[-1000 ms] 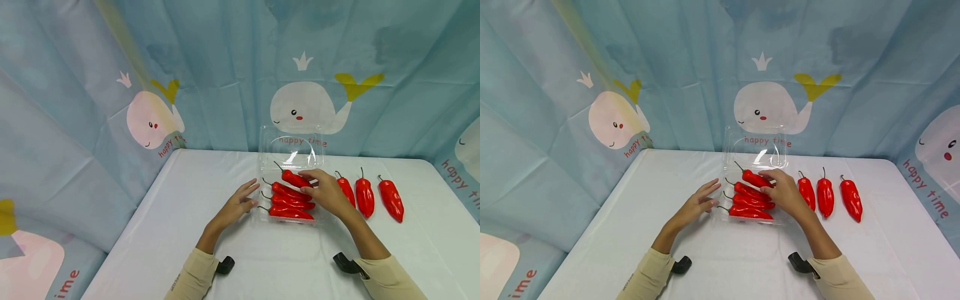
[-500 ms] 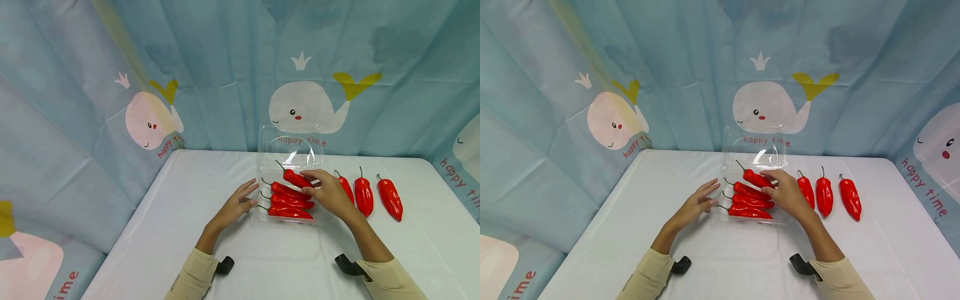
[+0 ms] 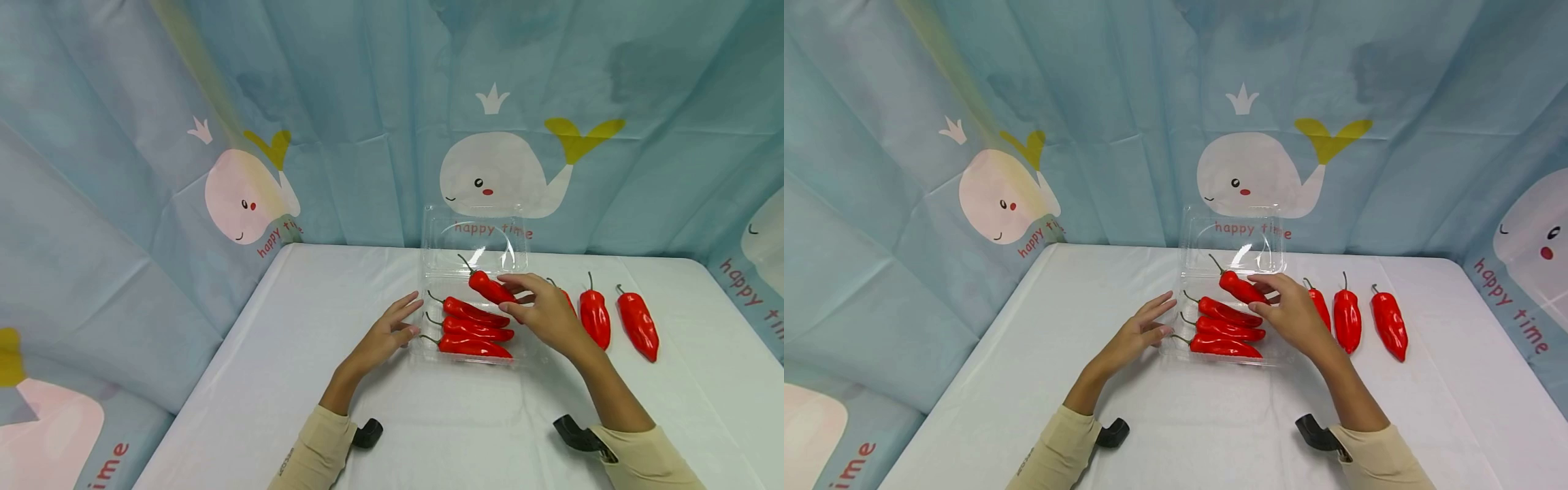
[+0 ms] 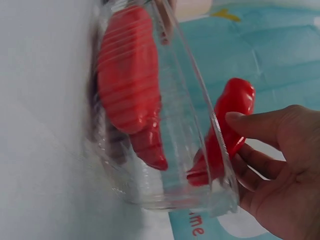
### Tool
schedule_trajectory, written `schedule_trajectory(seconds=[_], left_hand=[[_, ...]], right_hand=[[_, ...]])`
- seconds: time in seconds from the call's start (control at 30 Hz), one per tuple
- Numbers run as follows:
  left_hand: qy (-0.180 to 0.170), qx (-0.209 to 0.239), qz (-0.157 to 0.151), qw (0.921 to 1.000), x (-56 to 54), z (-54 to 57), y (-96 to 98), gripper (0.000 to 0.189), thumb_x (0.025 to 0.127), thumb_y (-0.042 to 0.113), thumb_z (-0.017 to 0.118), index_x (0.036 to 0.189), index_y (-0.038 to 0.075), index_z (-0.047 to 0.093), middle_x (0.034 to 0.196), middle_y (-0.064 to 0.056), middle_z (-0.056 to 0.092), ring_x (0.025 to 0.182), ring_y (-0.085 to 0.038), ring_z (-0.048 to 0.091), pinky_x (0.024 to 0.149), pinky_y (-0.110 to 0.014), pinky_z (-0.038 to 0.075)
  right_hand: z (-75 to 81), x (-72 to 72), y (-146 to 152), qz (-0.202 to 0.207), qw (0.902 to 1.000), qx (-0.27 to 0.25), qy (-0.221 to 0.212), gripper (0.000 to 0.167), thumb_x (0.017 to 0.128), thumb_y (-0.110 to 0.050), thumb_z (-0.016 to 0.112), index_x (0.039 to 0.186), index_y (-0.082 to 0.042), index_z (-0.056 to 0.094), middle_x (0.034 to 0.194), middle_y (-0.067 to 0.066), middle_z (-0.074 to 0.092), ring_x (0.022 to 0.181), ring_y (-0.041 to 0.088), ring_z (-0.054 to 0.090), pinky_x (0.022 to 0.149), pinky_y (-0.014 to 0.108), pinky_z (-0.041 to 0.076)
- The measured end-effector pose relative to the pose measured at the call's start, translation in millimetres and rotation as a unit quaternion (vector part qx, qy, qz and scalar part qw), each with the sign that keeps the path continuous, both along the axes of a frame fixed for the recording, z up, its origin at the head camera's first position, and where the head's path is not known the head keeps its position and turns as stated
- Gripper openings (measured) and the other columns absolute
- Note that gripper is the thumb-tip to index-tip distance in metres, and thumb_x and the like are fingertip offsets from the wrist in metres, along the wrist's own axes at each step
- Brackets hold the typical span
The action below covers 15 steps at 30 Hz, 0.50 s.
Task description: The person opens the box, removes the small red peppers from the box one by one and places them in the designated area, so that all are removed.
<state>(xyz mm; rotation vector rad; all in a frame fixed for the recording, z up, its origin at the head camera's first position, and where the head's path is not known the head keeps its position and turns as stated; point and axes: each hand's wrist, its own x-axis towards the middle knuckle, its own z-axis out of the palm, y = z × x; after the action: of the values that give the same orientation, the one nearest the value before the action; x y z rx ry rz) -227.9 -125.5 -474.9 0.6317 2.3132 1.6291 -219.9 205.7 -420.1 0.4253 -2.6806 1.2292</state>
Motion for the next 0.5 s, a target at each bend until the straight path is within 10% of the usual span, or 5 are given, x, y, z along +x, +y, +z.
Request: schedule_trajectory(seconds=[0.27,0.5], left_hand=[[-0.002,0.002,-0.001,1.0000,-0.2,-0.5,0.0,0.058,0.108,0.015,0.056,0.164,0.010,0.040,0.176,0.001,0.023,0.133,-0.039,0.061,0.102,-0.055,0.055],[-0.003,0.002,-0.001,1.0000,-0.3,-1.0,0.3,0.058,0.109,0.014,0.056,0.164,0.010,0.040,0.177,0.000,0.022,0.133,-0.039,0.060,0.103,-0.054,0.055]], right_hand=[[10.9,4.5,14,-0.021,0.9995,-0.021,-0.011,0.055,0.097,-0.018,0.078,0.149,-0.009,0.060,0.132,0.020,0.069,0.115,0.040,0.069,0.085,0.044,0.065],[15.9,5.4,34,-0.045,0.9983,-0.030,-0.022,0.059,0.099,-0.027,0.076,0.152,-0.011,0.057,0.133,0.019,0.070,0.117,0.038,0.067,0.081,0.012,0.053]])
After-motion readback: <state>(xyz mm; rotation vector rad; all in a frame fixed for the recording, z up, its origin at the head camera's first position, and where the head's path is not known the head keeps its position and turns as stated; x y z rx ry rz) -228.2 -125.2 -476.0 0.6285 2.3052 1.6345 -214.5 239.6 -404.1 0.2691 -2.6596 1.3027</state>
